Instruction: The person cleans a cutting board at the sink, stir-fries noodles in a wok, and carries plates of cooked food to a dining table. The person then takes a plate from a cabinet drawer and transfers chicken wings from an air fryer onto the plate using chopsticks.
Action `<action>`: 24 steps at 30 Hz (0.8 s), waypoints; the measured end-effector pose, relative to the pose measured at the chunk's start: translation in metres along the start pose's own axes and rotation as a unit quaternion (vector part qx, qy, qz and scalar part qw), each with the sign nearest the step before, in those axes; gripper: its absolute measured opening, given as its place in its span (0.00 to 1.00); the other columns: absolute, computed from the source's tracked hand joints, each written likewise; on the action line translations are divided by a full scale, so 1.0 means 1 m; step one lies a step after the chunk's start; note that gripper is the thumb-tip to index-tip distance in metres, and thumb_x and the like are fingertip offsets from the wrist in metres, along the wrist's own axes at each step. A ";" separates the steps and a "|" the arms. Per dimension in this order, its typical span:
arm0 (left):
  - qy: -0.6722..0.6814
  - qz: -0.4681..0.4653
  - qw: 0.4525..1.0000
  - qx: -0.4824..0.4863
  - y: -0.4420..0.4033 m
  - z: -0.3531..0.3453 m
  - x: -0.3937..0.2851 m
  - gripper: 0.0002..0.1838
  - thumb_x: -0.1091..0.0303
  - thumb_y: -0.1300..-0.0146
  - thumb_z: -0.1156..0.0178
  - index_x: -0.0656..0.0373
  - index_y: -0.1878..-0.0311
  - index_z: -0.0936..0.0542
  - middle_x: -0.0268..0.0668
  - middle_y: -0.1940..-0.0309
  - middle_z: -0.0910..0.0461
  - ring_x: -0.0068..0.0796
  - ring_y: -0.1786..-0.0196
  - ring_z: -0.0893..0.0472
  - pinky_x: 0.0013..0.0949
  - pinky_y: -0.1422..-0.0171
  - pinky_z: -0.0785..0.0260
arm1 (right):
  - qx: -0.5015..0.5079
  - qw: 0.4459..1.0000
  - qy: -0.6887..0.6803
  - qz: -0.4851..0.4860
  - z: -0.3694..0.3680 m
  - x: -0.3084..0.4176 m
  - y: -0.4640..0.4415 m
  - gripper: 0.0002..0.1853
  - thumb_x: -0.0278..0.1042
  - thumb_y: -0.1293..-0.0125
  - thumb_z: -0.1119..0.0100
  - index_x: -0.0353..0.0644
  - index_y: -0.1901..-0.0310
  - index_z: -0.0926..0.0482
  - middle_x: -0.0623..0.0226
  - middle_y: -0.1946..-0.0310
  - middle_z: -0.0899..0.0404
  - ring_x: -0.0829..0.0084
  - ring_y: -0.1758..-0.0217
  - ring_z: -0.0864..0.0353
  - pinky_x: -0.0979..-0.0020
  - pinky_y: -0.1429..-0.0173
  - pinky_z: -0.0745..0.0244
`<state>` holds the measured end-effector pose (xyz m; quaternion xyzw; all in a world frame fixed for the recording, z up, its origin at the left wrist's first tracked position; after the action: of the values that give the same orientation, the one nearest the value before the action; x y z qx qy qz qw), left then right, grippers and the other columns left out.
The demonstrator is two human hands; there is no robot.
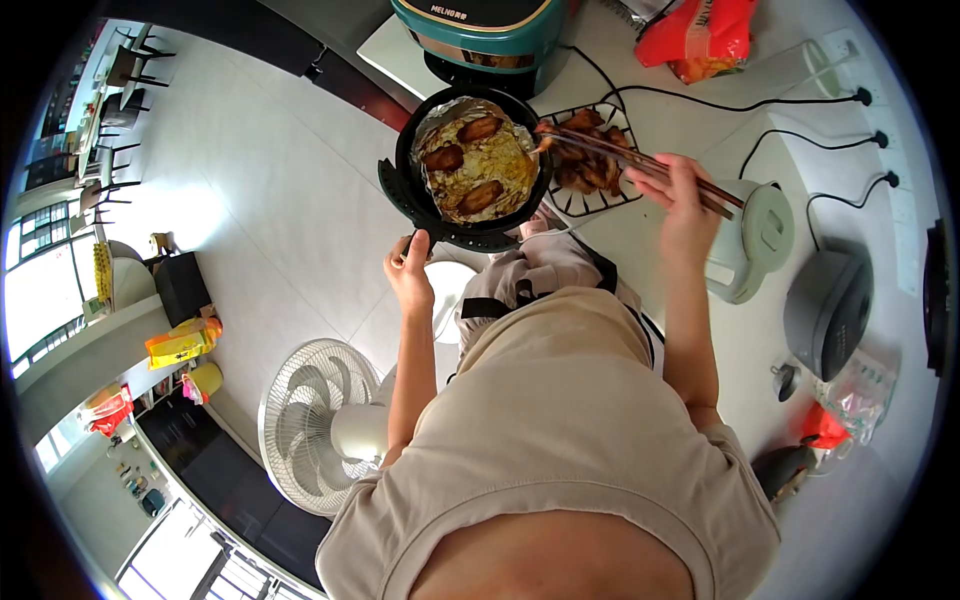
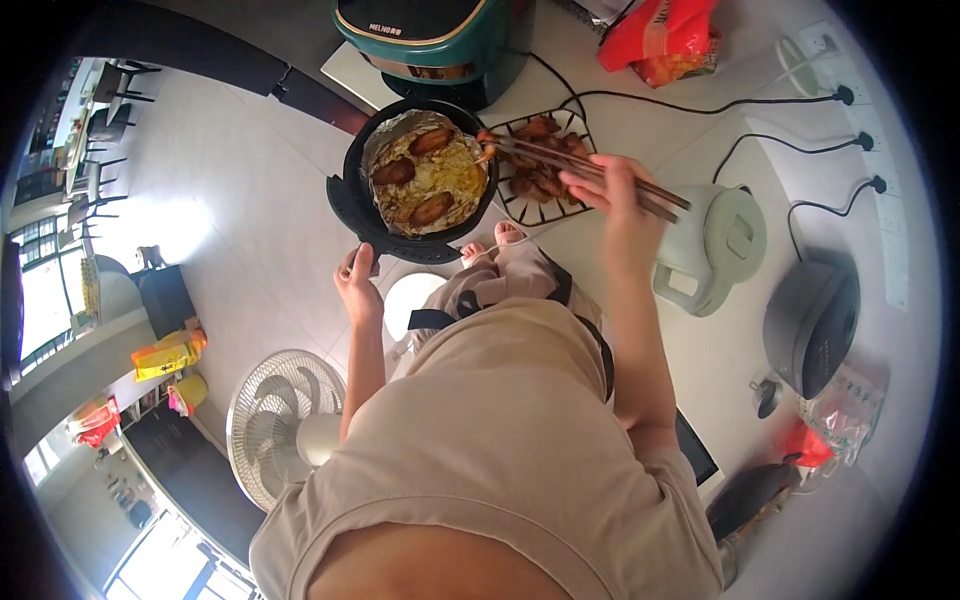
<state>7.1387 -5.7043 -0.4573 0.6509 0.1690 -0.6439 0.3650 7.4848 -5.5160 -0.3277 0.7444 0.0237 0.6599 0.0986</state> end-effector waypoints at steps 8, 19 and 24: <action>0.045 -0.001 0.999 -0.002 -0.034 0.002 -0.005 0.24 0.52 0.43 0.36 0.69 0.71 0.22 0.30 0.80 0.30 0.20 0.74 0.35 0.26 0.67 0.44 | -0.004 0.987 0.158 0.006 0.057 -0.031 -0.019 0.12 0.33 0.29 0.50 0.30 0.57 0.23 0.59 0.64 0.19 0.67 0.63 0.14 0.75 0.60 0.20; 0.110 -0.016 0.989 0.099 -0.151 -0.061 -0.032 0.18 0.54 0.39 0.38 0.56 0.76 0.25 0.30 0.81 0.29 0.20 0.79 0.33 0.26 0.73 0.43 | 0.006 0.993 0.112 0.021 0.037 -0.020 0.002 0.12 0.35 0.29 0.48 0.33 0.59 0.22 0.63 0.65 0.19 0.71 0.64 0.15 0.76 0.60 0.22; 0.126 0.022 0.987 0.095 -0.196 -0.139 -0.045 0.23 0.48 0.35 0.45 0.58 0.78 0.26 0.27 0.84 0.32 0.17 0.83 0.39 0.26 0.79 0.49 | 0.028 0.990 0.128 0.051 0.045 -0.012 0.007 0.11 0.35 0.29 0.48 0.35 0.60 0.21 0.66 0.67 0.18 0.74 0.65 0.15 0.78 0.63 0.23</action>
<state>7.0981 -5.4638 -0.4776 0.7622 0.1370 -0.5615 0.2915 7.5271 -5.5296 -0.3432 0.6569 0.0163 0.7528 0.0400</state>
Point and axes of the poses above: each hand's wrist, its own y-axis away from the middle knuckle, its own z-axis out of the back of the hand, x = y × z, the point moved 9 cm from there along -y, towards the middle knuckle
